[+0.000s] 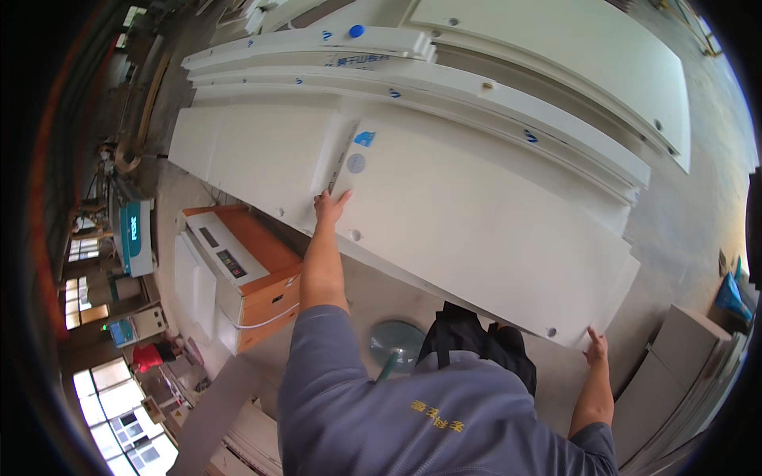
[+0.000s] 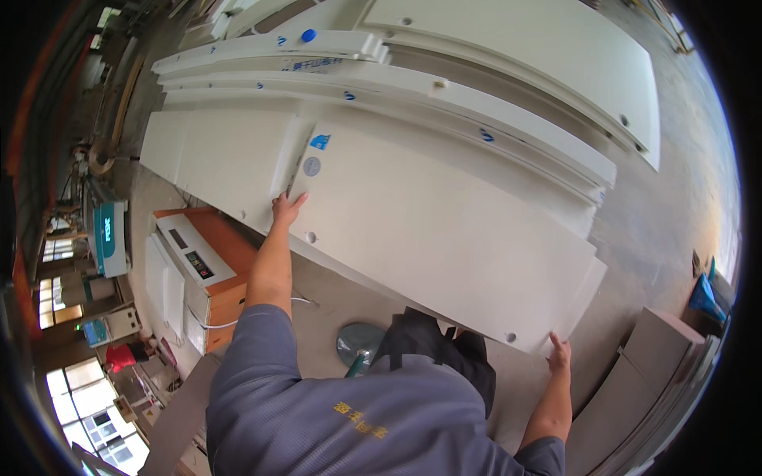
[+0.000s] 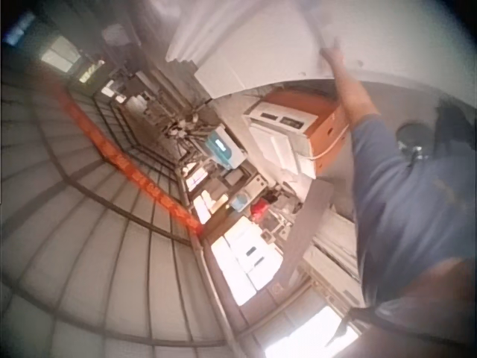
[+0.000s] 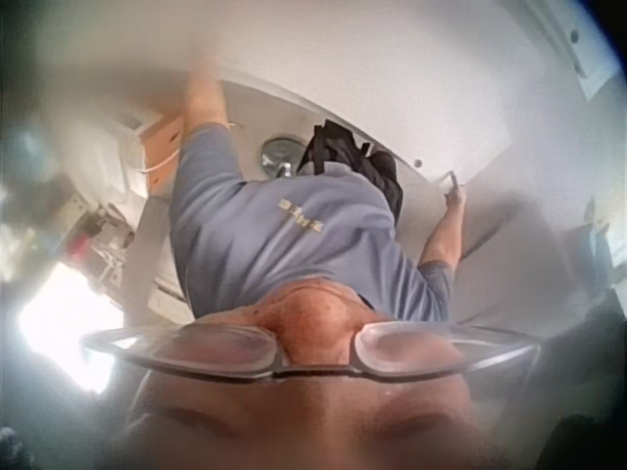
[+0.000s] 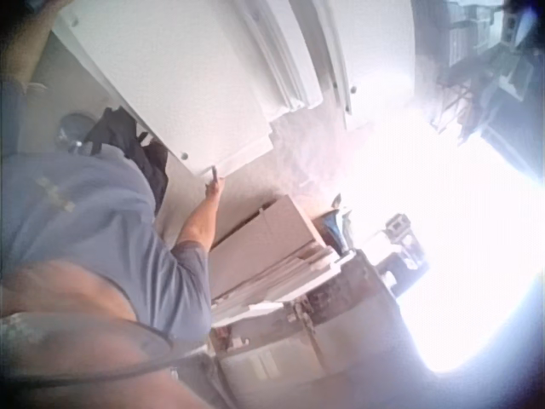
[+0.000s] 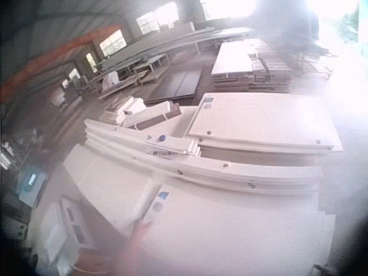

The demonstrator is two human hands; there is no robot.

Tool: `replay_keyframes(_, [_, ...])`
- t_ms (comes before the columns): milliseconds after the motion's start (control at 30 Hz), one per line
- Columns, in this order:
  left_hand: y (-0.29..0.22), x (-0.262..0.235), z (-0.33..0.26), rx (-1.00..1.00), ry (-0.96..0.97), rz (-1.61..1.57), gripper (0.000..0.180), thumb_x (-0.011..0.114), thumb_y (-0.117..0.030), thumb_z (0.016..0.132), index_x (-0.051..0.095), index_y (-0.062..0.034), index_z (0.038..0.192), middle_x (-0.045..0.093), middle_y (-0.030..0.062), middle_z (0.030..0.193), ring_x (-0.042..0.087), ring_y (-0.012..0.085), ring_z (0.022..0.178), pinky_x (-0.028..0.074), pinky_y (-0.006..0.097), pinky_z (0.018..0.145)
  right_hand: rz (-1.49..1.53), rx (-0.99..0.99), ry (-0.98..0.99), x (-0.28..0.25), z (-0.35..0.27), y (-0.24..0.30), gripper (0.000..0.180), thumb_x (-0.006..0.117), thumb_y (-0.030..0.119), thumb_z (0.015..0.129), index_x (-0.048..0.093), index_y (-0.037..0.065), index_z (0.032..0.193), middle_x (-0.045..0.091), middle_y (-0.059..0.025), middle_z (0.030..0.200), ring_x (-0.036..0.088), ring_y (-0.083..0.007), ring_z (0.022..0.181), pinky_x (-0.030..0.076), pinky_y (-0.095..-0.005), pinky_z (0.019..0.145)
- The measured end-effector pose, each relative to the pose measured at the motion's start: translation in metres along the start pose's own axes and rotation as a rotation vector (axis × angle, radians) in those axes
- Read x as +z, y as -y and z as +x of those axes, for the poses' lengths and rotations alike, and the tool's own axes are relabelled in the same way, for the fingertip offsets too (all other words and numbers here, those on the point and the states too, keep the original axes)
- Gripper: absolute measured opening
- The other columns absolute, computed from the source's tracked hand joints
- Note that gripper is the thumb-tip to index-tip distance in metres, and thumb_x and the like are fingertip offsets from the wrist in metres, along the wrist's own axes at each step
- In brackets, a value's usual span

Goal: The person wipes white furniture boards with a cloth, applies liquid from a bottle to the cloth or board, and stacks the boards.

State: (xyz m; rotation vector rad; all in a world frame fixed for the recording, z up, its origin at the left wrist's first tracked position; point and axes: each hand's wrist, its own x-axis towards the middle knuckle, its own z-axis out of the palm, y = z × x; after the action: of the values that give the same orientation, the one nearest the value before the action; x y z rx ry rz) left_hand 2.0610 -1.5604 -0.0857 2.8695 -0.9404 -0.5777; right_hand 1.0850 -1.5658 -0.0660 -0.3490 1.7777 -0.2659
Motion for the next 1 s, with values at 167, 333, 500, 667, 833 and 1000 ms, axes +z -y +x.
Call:
replay_keyframes(167, [0.000, 0.006, 0.001, -0.067, -0.092, 0.026, 0.102, 0.073, -0.079, 0.074, 0.056, -0.0005, 0.137, 0.057, 0.0293, 0.137, 0.053, 0.0451, 0.126, 0.043, 0.052, 0.109, 0.042, -0.063, 0.017, -0.016, 0.035, -0.007, 0.074, 0.085, 0.047, 0.082, 0.049, 0.020, 0.141, 0.065, -0.0070, 0.127, 0.064, -0.0322, 0.115, 0.045, -0.0719, 0.084])
replay_keyframes(333, [-0.011, 0.013, -0.034, -0.099, -0.112, -0.039, 0.099, 0.070, -0.075, 0.081, 0.051, 0.0019, 0.141, 0.050, 0.0321, 0.145, 0.049, 0.0478, 0.133, 0.039, 0.055, 0.113, -0.012, -0.073, 0.046, -0.031, 0.047, 0.038, 0.086, 0.084, 0.052, 0.080, 0.041, 0.023, 0.149, 0.036, -0.0098, 0.163, 0.035, -0.0394, 0.146, 0.030, -0.0739, 0.101])
replay_keyframes(500, [-0.023, 0.067, -0.125, 0.002, -0.272, 0.056, 0.115, 0.067, -0.066, 0.088, 0.016, 0.0050, 0.162, 0.018, 0.0332, 0.166, 0.017, 0.0516, 0.154, 0.019, 0.058, 0.125, -0.174, -0.362, -0.059, -0.069, 0.092, 0.030, 0.101, 0.084, 0.038, 0.085, 0.025, 0.017, 0.164, 0.030, -0.0099, 0.168, 0.030, -0.0345, 0.152, 0.025, -0.0613, 0.117])
replay_keyframes(667, [-0.085, 0.060, -0.225, 0.231, 0.085, 0.032, 0.124, 0.074, -0.063, 0.084, 0.005, 0.0026, 0.164, -0.001, 0.0292, 0.171, -0.001, 0.0475, 0.158, 0.009, 0.059, 0.127, -0.350, -0.504, -0.245, -0.048, 0.070, 0.022, 0.101, 0.085, 0.033, 0.086, 0.026, 0.006, 0.163, 0.038, -0.0162, 0.164, 0.040, -0.0328, 0.147, 0.031, -0.0460, 0.121])
replay_keyframes(833, [-0.081, 0.033, -0.256, 0.254, 0.190, 0.093, 0.127, 0.076, -0.064, 0.082, 0.004, 0.0012, 0.165, -0.003, 0.0271, 0.172, -0.002, 0.0441, 0.159, 0.010, 0.056, 0.128, -0.913, -0.449, -0.736, 0.023, 0.033, 0.029, 0.095, 0.077, 0.046, 0.090, 0.030, 0.000, 0.159, 0.045, -0.0277, 0.154, 0.044, -0.0463, 0.140, 0.041, -0.0549, 0.115])
replay_keyframes(1000, [-0.055, 0.027, -0.246, 0.358, 0.315, 0.007, 0.119, 0.077, -0.059, 0.083, 0.014, -0.0007, 0.165, -0.002, 0.0271, 0.172, -0.001, 0.0436, 0.159, 0.012, 0.053, 0.129, -1.056, -0.801, -0.619, 0.192, -0.024, 0.004, 0.088, 0.073, 0.030, 0.095, 0.024, -0.003, 0.161, 0.024, -0.0341, 0.164, 0.026, -0.0469, 0.152, 0.026, -0.0512, 0.125])
